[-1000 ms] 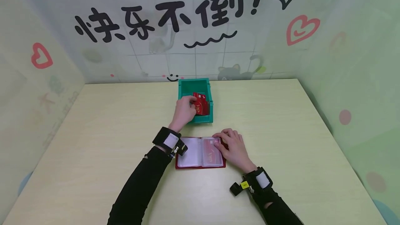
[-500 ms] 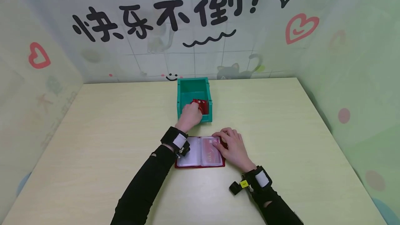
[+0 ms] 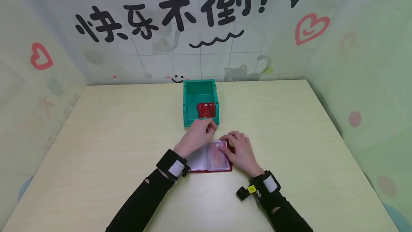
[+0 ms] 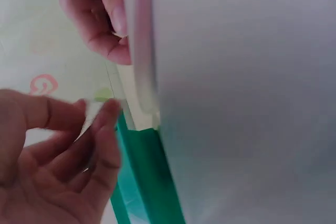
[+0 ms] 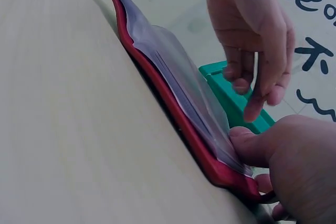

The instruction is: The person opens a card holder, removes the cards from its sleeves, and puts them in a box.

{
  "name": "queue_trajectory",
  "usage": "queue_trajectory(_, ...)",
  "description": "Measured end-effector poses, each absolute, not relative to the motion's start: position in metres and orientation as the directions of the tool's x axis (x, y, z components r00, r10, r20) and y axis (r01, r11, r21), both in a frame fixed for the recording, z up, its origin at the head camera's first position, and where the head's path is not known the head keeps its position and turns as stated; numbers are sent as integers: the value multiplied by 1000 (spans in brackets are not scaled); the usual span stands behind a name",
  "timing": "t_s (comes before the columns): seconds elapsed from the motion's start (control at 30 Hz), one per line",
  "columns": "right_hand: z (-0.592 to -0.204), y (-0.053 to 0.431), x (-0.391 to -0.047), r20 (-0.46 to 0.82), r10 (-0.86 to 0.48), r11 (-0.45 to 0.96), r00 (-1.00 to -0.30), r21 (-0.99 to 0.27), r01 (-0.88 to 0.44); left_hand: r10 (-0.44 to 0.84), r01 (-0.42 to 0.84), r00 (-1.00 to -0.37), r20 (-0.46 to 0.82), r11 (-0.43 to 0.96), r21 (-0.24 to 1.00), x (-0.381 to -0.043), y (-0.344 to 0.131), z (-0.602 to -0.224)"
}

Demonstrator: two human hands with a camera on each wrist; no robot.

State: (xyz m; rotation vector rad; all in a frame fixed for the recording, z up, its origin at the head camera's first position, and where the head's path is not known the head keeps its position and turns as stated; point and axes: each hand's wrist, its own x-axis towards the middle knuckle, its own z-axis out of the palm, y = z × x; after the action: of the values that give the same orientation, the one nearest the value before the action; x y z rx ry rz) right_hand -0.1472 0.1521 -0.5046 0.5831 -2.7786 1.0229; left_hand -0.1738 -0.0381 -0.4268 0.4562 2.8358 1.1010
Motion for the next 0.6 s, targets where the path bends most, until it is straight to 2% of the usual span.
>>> queue_trajectory(0.13, -503, 153, -147, 254, -306, 698, -917, -595, -398, 363, 227, -930, -56, 690, 687, -166, -46, -438)
queue_trajectory(0.43, -502, 154, -150, 280, -315, 672, -907, -609, -421, 327, 133, -943, -64, 546, 827, -166, -66, -451)
queue_trajectory(0.6, -499, 156, -149, 235, -333, 671, -913, -622, -404, 304, 93, -949, -86, 530, 843, -164, -72, -452)
